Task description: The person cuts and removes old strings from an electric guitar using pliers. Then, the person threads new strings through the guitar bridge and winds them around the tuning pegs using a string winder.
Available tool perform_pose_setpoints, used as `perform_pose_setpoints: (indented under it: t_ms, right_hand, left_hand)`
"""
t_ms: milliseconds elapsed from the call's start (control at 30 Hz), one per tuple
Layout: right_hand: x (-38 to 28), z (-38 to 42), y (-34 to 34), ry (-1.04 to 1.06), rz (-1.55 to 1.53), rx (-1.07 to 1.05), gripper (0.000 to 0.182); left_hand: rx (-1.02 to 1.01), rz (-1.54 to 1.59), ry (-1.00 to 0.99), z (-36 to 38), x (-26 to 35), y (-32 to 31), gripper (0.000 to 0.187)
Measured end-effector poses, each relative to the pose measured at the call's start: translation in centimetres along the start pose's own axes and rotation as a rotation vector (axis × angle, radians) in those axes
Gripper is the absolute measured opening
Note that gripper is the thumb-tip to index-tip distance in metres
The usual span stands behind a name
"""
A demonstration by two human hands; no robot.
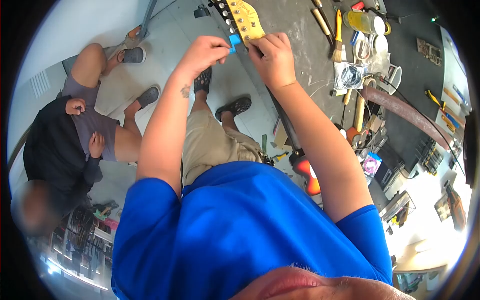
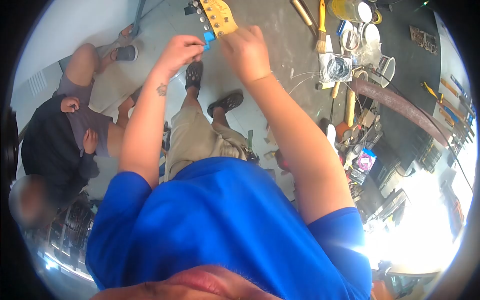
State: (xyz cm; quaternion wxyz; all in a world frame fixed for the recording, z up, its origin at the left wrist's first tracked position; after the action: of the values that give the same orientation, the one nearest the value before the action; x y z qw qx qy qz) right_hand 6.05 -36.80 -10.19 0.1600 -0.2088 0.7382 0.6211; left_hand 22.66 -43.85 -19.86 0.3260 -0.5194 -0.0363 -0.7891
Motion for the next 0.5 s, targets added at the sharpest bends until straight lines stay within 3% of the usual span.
perform_pose_setpoints:
  t_ms: [133,233,267,367,400,500]
  right_hand:
    - [-0.5,0.1,0.5,0.015,0.012,-0.002,0.012]
    - [-0.1,-0.1,0.3,0.009,0.000,0.015,0.011]
    - [0.0,-0.2,0.3,0.006,-0.009,0.018,0.011]
    - [0.1,0.5,0.2,-0.016,-0.013,0.010,0.011]
    - [-0.1,0.4,0.3,-0.016,-0.004,0.004,0.011]
    - [-0.2,-0.2,0.4,0.032,0.028,0.050,0.010]
  left_hand:
    - [0.251,0.195,-0.142,0.0,0.8,1.9,0.020]
    - [0.080,-0.084,0.049,-1.2,-1.7,-0.5,0.024]
    - [-0.027,0.047,0.081,-0.6,-1.7,-0.8,0.025]
    - [0.051,0.286,-0.154,0.1,-0.4,1.4,0.023]
    - [0.050,0.345,-0.146,-0.1,-0.7,1.2,0.023]
    - [0.155,0.042,-0.011,-0.8,-1.7,0.6,0.024]
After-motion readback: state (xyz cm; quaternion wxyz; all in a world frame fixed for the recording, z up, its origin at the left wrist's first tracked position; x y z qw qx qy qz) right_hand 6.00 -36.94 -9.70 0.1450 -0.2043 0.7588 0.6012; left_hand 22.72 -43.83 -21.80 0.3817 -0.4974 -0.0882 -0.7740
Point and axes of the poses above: each hand's wrist, its own z-axis away from the middle knuckle, its own y-axis out of the back of the hand, x = y × z, the point moved 6 cm from there along -z, towards the middle knuckle, and after that the axes turned 11 degrees about -x, right-handed, at the moved point
